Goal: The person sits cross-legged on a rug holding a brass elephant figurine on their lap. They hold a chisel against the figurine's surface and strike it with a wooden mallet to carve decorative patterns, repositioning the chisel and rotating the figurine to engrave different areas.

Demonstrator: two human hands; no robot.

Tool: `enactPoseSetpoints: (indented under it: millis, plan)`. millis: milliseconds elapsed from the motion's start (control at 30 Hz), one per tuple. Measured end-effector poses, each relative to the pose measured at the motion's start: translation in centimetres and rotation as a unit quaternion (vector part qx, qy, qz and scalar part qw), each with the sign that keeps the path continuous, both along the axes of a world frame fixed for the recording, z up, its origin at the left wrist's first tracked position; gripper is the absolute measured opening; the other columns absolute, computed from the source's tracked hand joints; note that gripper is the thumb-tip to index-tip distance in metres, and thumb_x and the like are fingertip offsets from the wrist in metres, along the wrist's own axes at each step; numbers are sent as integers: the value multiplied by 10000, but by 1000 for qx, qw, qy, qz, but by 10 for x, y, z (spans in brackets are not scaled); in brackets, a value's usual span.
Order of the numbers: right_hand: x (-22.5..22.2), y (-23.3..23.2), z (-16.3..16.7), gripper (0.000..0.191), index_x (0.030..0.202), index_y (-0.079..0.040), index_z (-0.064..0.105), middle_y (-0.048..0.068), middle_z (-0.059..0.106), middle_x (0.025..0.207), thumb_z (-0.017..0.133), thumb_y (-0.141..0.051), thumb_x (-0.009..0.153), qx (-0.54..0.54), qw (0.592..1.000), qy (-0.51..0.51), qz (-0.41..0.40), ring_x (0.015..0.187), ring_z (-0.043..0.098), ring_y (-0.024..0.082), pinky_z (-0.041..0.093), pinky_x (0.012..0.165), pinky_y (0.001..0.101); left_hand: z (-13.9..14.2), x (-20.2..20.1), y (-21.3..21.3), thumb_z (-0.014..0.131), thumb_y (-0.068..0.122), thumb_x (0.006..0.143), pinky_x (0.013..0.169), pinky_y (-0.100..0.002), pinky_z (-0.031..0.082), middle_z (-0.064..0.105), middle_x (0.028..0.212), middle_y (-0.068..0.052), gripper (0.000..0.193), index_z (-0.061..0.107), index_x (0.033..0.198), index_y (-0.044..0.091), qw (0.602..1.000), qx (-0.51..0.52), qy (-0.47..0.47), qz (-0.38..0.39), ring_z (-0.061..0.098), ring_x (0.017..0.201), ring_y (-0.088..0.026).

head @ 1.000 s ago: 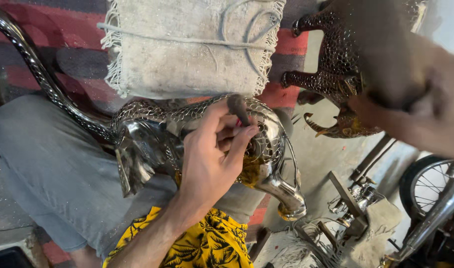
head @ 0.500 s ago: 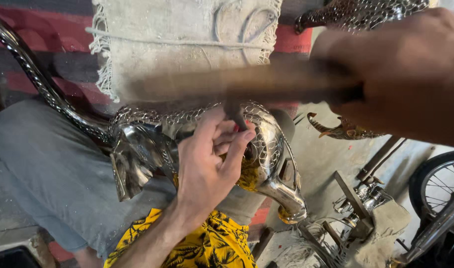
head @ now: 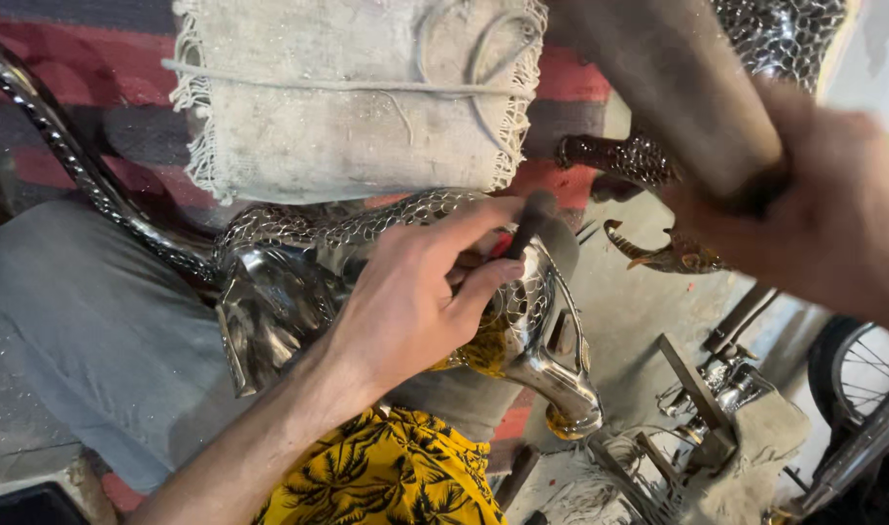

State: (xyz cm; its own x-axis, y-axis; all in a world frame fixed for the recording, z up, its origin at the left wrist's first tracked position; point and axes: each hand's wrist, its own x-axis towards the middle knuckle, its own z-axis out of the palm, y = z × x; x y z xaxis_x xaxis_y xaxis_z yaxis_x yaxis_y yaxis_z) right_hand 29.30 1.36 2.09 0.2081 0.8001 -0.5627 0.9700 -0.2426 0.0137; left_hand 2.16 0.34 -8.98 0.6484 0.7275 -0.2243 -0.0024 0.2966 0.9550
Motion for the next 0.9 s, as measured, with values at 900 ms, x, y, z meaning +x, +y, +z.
enactPoseSetpoints:
  millis: [900]
  plan:
    - [17,-146,-9,79,959,63,644,136,671,754,713,37,987,227,929,180,-231,597,653,174,521,555,278,-17,21,43,734,106,892,673,-329,654,792,1020,-89,474,628,1348,187,949,135,-80,-274,810,737,-185]
